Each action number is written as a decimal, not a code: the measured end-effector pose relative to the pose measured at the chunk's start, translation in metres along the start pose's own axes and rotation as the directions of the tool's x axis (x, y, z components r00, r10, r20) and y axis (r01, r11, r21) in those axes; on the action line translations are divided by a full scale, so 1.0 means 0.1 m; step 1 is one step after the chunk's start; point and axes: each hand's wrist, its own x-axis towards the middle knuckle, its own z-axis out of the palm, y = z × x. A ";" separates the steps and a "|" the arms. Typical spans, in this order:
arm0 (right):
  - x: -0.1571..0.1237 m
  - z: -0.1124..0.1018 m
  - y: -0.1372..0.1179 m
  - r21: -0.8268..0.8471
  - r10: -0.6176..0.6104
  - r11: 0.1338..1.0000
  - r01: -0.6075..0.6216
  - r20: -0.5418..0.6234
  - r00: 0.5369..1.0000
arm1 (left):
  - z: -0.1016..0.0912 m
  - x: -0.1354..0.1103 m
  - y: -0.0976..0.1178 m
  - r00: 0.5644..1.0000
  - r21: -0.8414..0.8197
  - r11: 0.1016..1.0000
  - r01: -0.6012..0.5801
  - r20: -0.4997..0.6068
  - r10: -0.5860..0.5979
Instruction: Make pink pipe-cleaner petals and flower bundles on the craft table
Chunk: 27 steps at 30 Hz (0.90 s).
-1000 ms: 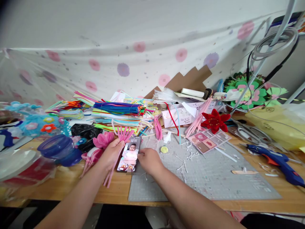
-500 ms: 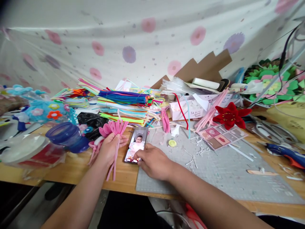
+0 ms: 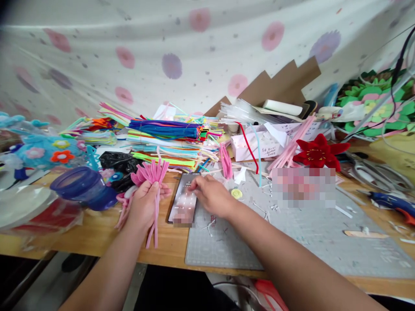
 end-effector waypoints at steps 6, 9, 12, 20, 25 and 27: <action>0.03 0.10 -0.06 -0.064 -0.036 0.997 0.042 0.099 0.994 | 0.01 0.00 -0.01 1.000 0.013 1.000 -0.021 -0.021 0.021; 0.04 0.12 -0.06 -0.129 -0.030 0.991 0.045 0.111 0.993 | 0.01 0.00 -0.01 0.999 0.015 1.000 -0.021 -0.026 0.021; 0.01 0.07 -0.06 -0.131 0.003 0.991 0.005 0.058 0.998 | 0.01 0.00 0.00 0.999 0.018 0.999 -0.027 -0.021 0.028; 0.00 0.10 -0.07 -0.113 -0.009 0.994 0.016 0.057 0.998 | 0.00 -0.01 0.01 0.999 0.029 0.999 -0.031 -0.027 0.032; 0.00 0.14 -0.07 -0.204 0.000 0.979 0.012 0.056 0.998 | 0.00 -0.01 0.03 0.999 0.013 1.000 -0.021 -0.041 0.022; -0.02 0.13 -0.05 -0.215 0.004 0.977 0.002 0.027 1.000 | -0.01 -0.01 0.03 0.999 0.012 1.000 -0.026 -0.033 0.027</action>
